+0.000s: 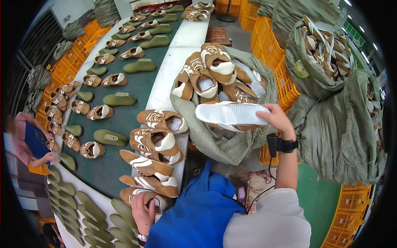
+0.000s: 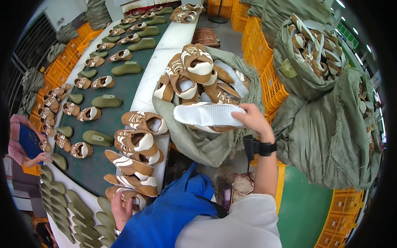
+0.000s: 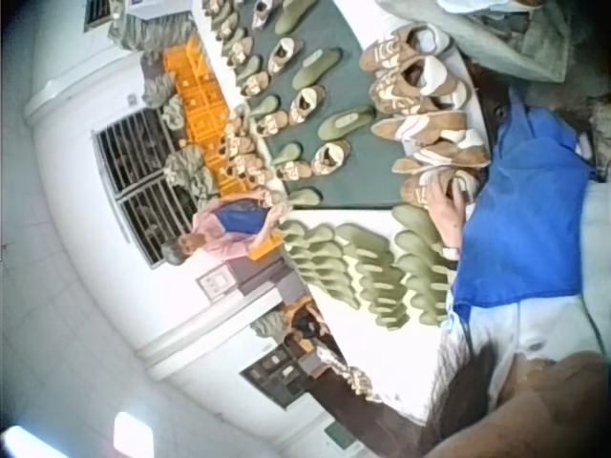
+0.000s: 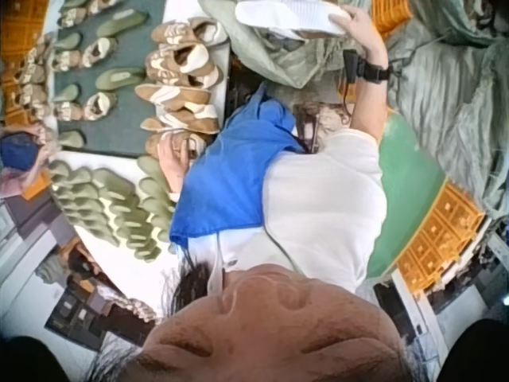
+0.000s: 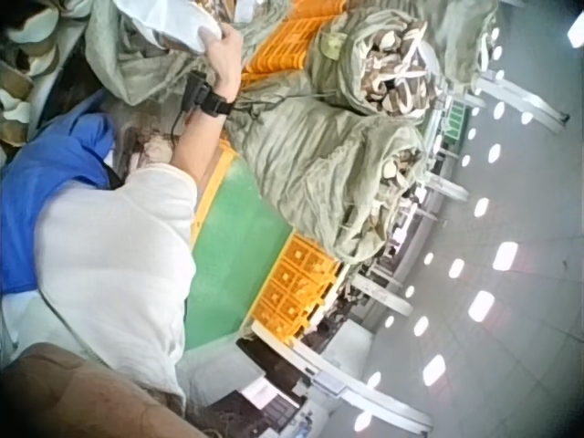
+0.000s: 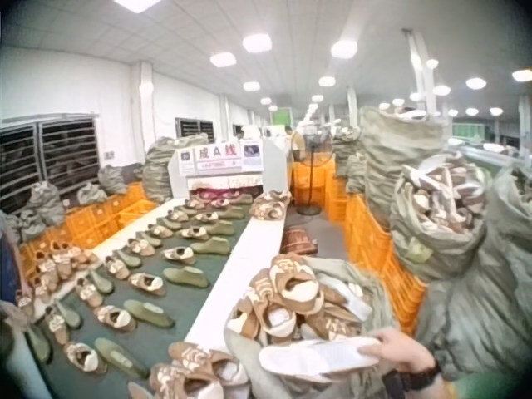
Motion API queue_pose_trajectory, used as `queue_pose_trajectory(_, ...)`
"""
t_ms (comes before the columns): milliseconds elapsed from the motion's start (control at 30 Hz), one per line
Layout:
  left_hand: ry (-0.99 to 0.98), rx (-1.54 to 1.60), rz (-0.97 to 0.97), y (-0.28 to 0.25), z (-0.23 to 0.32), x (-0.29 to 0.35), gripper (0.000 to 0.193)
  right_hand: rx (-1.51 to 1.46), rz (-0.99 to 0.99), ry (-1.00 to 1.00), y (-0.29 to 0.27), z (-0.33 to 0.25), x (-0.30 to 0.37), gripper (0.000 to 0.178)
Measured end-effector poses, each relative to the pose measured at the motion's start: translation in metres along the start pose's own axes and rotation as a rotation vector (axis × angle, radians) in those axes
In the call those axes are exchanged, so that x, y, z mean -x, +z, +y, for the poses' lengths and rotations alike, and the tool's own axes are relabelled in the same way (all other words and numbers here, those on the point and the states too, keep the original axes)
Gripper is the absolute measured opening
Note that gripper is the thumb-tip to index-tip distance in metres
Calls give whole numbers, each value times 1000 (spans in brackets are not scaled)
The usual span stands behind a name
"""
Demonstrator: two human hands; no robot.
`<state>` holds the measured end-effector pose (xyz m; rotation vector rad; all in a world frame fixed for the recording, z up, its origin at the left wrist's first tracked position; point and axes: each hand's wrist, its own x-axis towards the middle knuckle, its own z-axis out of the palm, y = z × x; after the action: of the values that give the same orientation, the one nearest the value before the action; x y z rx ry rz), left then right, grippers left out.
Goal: The person is organizing shoes and shoe lasts on a production line workbench, sorting shoes into bags and aligning lasts on the table.
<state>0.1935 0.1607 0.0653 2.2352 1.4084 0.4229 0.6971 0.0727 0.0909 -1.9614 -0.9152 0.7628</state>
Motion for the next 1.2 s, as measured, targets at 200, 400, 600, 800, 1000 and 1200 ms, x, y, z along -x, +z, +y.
queue_pose_trajectory(200, 665, -195, 201, -33, 76, -43, 76, -210, -559, -102, 28, -72, 29, 29)
queue_pose_trajectory(400, 562, -262, -77, -30, 92, -38, 82, -510, -918, -102, 86, -70, 24, 33)
queue_pose_trajectory(600, 469, 13, 6, -13, 58, -22, 63, -739, -939, -128, 123, -76, 13, 42)
queue_pose_trajectory(800, -251, 1433, -436, -9, 25, -20, 67, -794, -757, -73, 163, -80, 30, 45)
queue_pose_trajectory(1000, -369, 1744, -365, 14, 19, -45, 50, -184, -670, -596, 203, -110, 113, 49)
queue_pose_trajectory(1200, -145, 1362, -486, 16, 51, -66, 65, -221, -202, -671, 172, -120, 63, 26)
